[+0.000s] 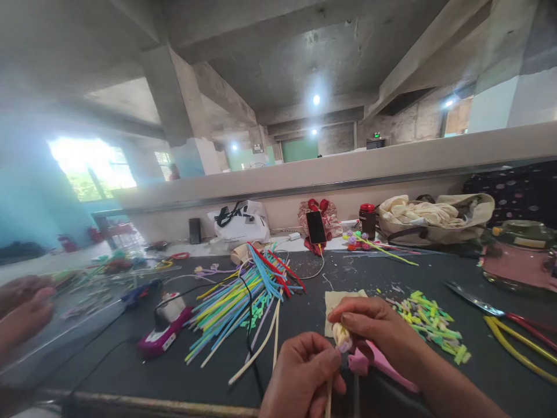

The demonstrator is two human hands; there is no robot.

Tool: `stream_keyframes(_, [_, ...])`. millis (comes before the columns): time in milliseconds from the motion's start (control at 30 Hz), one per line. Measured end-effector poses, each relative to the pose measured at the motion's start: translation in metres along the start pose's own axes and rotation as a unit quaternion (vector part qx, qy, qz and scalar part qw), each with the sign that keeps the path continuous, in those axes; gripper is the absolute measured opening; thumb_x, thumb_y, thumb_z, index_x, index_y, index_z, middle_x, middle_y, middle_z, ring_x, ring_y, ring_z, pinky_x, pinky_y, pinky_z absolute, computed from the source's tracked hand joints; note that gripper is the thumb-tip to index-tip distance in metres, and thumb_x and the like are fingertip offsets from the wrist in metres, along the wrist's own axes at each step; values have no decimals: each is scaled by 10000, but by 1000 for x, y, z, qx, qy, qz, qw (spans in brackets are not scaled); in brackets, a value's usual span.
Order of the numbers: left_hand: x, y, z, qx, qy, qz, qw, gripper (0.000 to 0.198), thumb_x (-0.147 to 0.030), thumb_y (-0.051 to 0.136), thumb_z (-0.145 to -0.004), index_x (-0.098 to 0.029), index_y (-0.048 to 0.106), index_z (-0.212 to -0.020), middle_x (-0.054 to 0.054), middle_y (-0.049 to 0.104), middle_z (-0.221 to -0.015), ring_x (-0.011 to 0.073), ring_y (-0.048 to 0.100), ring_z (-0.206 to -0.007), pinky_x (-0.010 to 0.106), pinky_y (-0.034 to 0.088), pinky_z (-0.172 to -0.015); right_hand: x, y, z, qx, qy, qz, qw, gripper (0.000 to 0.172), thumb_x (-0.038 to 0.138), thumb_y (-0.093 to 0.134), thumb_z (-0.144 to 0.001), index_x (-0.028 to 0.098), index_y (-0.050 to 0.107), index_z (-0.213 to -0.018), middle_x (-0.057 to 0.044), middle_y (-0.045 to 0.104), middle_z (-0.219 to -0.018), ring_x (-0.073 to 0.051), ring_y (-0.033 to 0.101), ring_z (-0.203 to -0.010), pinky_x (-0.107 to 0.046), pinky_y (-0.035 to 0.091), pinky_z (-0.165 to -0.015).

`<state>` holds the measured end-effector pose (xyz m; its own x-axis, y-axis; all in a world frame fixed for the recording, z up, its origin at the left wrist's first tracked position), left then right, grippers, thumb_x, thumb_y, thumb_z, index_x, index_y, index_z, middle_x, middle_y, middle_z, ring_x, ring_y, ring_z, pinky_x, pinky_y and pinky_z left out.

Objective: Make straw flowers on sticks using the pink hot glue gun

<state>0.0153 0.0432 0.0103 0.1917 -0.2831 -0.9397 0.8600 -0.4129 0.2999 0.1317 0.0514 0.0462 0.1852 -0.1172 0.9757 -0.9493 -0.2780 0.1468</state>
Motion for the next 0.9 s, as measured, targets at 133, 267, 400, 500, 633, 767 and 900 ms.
stream_keyframes(133, [-1,-1,0,1,7,8,1000,353,-410,723,-517,-153,496,-600,-1,610,-416,-8,289,-205,133,68,-248,0,0,-2,-12,6,5,1000,204,298,616,-730,111,687,-772,12,553,-510,-53,441,-407,-140,309,-356])
stream_keyframes(267, [1,-3,-1,-9,5,7,1000,324,-386,710,-546,-152,492,-599,-4,602,-405,-12,262,-197,142,49,-255,1,2,-1,-17,10,0,1000,213,311,621,-721,112,682,-764,7,562,-515,-58,449,-407,-145,291,-354])
stream_keyframes(400, [1,-3,-3,-7,0,-9,1000,278,-365,669,-604,-158,483,-604,0,606,-412,-8,271,-198,146,46,-256,0,3,0,-17,13,-10,1000,190,297,628,-714,118,684,-742,22,541,-496,-50,445,-403,-139,288,-355])
stream_keyframes(500, [2,-2,-3,-1,-2,-7,1000,277,-366,656,-620,-163,471,-589,-3,603,-412,-10,271,-199,147,54,-259,0,3,-1,-21,13,-2,1000,189,299,627,-711,119,682,-728,24,539,-489,-52,445,-389,-141,298,-343])
stream_keyframes(633, [3,-3,-4,4,-4,-7,1000,291,-386,662,-608,-159,480,-585,-1,601,-410,-10,273,-199,153,55,-264,-4,3,-2,-11,10,5,1000,190,306,588,-741,135,671,-735,20,561,-490,-59,438,-333,-152,306,-298])
stream_keyframes(767, [5,-4,-6,-1,2,-5,1000,320,-419,674,-583,-156,492,-580,-7,587,-396,-10,263,-195,159,49,-264,-10,4,-3,-5,16,-14,1000,166,281,562,-765,148,660,-785,25,580,-475,-60,431,-285,-157,325,-274])
stream_keyframes(900, [8,-5,-8,-17,1,9,1000,311,-400,678,-586,-158,487,-549,-33,541,-357,-11,243,-196,159,40,-262,-12,6,-4,-15,25,-28,999,162,261,562,-756,130,656,-748,31,568,-436,-61,460,-285,-140,344,-274])
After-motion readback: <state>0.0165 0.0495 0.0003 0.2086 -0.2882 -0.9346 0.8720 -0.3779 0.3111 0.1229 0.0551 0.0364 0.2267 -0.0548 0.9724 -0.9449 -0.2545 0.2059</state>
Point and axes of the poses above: each hand's wrist, its own z-axis away from the middle knuckle, its own y-axis out of the palm, x = y × z, the point moved 6 cm from there along -z, towards the middle knuckle
